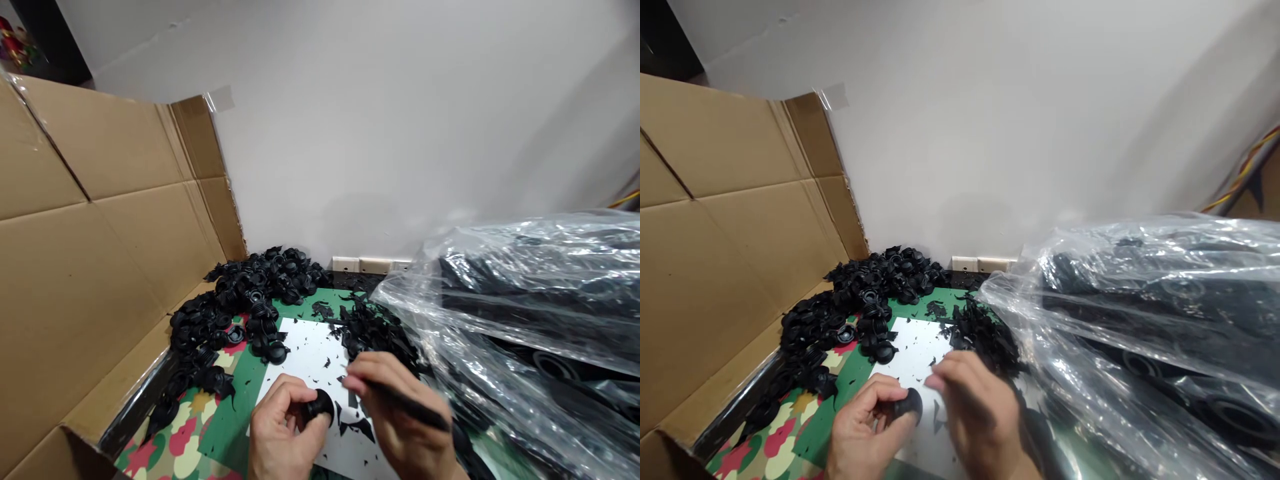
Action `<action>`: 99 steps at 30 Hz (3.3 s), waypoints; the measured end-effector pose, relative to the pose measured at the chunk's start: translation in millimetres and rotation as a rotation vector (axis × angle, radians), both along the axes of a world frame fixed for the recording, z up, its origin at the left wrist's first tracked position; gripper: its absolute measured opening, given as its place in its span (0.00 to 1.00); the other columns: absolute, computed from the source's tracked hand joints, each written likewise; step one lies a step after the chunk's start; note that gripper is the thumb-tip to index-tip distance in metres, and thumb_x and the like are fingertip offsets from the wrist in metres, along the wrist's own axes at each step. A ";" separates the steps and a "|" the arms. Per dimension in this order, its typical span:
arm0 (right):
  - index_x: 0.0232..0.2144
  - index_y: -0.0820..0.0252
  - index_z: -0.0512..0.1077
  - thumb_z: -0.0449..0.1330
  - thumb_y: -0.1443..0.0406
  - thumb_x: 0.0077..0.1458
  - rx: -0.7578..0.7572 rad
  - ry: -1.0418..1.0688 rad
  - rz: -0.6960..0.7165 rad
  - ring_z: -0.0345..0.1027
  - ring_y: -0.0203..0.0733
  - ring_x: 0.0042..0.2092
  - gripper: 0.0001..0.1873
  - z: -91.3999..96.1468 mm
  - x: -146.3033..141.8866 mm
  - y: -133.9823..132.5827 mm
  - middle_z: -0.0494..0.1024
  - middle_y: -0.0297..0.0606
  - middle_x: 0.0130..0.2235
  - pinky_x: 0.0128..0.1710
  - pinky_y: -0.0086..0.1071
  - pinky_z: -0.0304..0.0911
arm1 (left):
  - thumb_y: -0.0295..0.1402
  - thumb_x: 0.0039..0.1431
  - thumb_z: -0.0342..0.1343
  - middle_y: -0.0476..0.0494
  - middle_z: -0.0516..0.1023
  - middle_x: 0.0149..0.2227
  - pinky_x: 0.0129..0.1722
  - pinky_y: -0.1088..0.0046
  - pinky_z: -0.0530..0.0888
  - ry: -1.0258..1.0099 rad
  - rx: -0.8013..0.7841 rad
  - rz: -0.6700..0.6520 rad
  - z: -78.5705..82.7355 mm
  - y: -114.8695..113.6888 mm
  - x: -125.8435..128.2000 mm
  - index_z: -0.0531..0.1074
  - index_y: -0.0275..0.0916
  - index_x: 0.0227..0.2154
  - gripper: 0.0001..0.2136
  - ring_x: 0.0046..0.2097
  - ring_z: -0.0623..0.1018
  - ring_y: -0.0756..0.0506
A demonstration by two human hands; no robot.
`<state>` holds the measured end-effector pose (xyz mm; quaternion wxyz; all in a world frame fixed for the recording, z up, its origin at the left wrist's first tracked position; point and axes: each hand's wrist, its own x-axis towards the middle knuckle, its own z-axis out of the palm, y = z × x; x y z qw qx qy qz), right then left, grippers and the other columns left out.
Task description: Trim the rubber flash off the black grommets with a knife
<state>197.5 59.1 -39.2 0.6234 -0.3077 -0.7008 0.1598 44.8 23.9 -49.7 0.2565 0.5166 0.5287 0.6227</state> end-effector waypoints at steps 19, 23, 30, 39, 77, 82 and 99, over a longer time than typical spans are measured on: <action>0.23 0.59 0.65 0.55 0.49 0.53 -0.692 0.203 0.269 0.59 0.38 0.27 0.20 1.2 -3.1 7.6 0.64 0.31 0.24 0.28 0.31 0.57 | 0.26 0.37 0.65 0.51 0.73 0.24 0.22 0.79 0.69 -0.097 -0.029 0.051 9.0 0.2 -6.1 0.75 0.38 0.20 0.05 0.26 0.71 0.49; 0.26 0.59 0.66 0.54 0.49 0.54 -0.746 0.182 0.322 0.61 0.40 0.30 0.19 1.7 -5.5 6.8 0.68 0.33 0.26 0.31 0.31 0.58 | 0.25 0.37 0.64 0.51 0.72 0.24 0.23 0.79 0.68 -0.095 -0.018 0.058 8.1 1.4 -6.3 0.75 0.39 0.20 0.05 0.26 0.71 0.50; 0.27 0.61 0.69 0.56 0.54 0.52 -0.837 0.142 0.423 0.60 0.38 0.25 0.15 6.0 -17.0 -0.7 0.65 0.30 0.22 0.25 0.30 0.58 | 0.24 0.38 0.63 0.50 0.72 0.24 0.24 0.78 0.69 -0.019 0.018 0.071 4.7 3.7 -12.9 0.75 0.39 0.20 0.05 0.27 0.72 0.49; 0.24 0.59 0.71 0.55 0.64 0.56 -0.491 -0.035 0.296 0.64 0.40 0.30 0.10 4.0 -18.6 -3.7 0.69 0.35 0.27 0.29 0.30 0.61 | 0.23 0.44 0.60 0.49 0.71 0.24 0.21 0.78 0.70 0.272 0.091 0.020 -1.3 7.2 -21.6 0.74 0.39 0.22 0.04 0.25 0.73 0.48; 0.17 0.54 0.55 0.50 0.69 0.42 -0.675 -0.184 -0.081 0.59 0.38 0.24 0.08 7.9 -6.6 13.0 0.61 0.29 0.21 0.23 0.29 0.55 | 0.26 0.42 0.59 0.53 0.68 0.20 0.19 0.80 0.64 0.182 -0.095 0.031 3.6 5.2 -8.0 0.71 0.39 0.18 0.04 0.20 0.66 0.52; 0.19 0.56 0.59 0.50 0.63 0.45 -0.795 -0.120 0.032 0.59 0.39 0.26 0.06 12.6 -8.5 9.4 0.61 0.30 0.22 0.25 0.30 0.55 | 0.27 0.37 0.61 0.56 0.66 0.17 0.18 0.81 0.60 -0.020 -0.178 0.079 9.7 4.6 -3.0 0.72 0.37 0.16 0.03 0.19 0.62 0.55; 0.20 0.61 0.66 0.56 0.59 0.43 -1.012 0.051 0.357 0.57 0.39 0.27 0.10 15.8 -17.8 1.1 0.63 0.31 0.22 0.27 0.30 0.51 | 0.44 0.42 0.66 0.41 0.77 0.37 0.17 0.78 0.67 0.005 -0.272 -0.157 4.3 12.1 -7.8 0.73 0.40 0.45 0.25 0.22 0.72 0.51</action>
